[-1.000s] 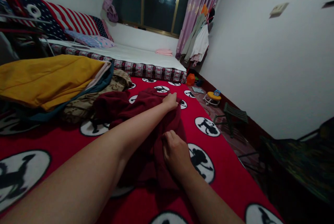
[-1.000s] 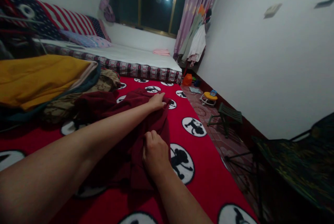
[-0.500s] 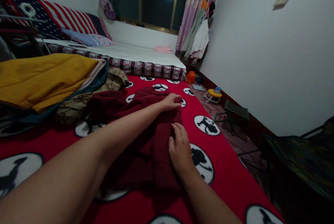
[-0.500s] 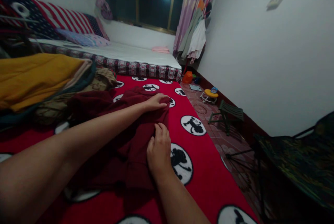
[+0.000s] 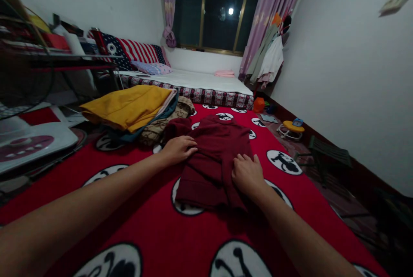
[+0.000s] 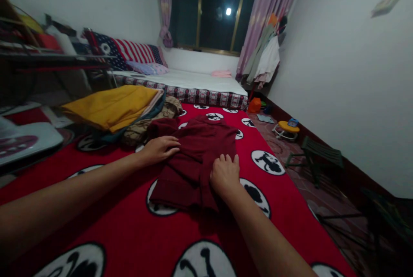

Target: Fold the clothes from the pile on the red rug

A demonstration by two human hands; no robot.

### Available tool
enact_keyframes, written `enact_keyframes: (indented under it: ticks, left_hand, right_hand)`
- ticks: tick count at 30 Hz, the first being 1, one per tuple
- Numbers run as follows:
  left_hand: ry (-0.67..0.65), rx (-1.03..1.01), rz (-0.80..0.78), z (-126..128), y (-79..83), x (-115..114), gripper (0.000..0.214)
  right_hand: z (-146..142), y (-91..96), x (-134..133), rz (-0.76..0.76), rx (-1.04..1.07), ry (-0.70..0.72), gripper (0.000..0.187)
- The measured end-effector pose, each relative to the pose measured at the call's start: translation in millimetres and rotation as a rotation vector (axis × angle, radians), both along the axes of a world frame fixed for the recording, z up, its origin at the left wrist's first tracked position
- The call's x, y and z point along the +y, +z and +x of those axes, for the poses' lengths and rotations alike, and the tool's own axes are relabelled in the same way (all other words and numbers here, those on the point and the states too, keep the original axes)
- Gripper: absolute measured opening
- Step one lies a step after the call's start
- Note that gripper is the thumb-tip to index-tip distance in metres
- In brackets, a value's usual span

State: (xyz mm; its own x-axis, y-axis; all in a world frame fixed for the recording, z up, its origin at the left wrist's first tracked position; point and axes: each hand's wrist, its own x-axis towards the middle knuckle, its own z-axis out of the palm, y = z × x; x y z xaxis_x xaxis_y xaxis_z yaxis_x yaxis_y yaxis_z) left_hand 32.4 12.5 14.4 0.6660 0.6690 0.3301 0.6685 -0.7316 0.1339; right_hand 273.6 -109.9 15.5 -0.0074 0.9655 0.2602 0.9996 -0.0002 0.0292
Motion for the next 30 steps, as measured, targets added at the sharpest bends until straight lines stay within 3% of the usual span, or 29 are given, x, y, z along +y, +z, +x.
enact_keyframes:
  ticks: [3,7,10,13,15,19,20,22,23,25,28,30]
  left_hand:
    - [0.164,-0.079,0.174,-29.0,21.6,-2.8,0.030]
    - [0.370,-0.013,0.368,-57.4,38.1,7.9,0.048]
    - [0.448,0.070,0.281,-65.2,39.3,20.0,0.043]
    - [0.472,0.068,0.184,-64.2,46.4,34.4,0.024]
    - [0.456,-0.001,0.194,-58.8,62.1,46.3,0.018]
    - [0.411,-0.214,0.310,-21.8,115.4,59.9,0.023]
    - [0.357,-0.341,0.345,-5.8,127.8,56.5,0.024]
    - [0.126,-0.556,0.398,31.1,142.5,38.3,0.026]
    - [0.022,-0.595,0.385,49.4,142.7,24.4,0.029]
    - [-0.159,-0.546,0.315,79.5,127.3,-6.9,0.039]
    - [-0.328,-0.480,0.205,97.8,73.9,-42.5,0.052]
    - [-0.321,-0.449,0.145,94.1,32.8,-50.0,0.061]
  right_hand:
    - [-9.8,11.2,12.6,0.081,0.057,0.014,0.023]
    - [-20.8,-13.5,30.0,0.237,0.257,0.073,0.034]
    - [-20.4,-33.2,36.1,0.262,0.348,0.113,0.035]
    - [-17.0,-36.1,35.7,0.296,0.436,0.151,0.030]
    - [-17.0,-31.4,33.1,0.351,0.518,0.175,0.026]
    - [-21.6,-19.3,25.1,0.536,0.676,0.246,0.024]
    - [-22.2,-17.1,22.9,0.580,0.709,0.259,0.024]
    - [-20.6,-15.0,19.3,0.646,0.792,0.248,0.027]
    - [-18.4,-15.1,18.3,0.662,0.857,0.222,0.030]
    - [-11.4,-17.8,18.8,0.680,1.069,0.142,0.038]
    - [2.2,-24.7,25.2,0.642,1.518,0.007,0.052]
    - [9.8,-28.2,30.7,0.592,1.746,-0.078,0.057]
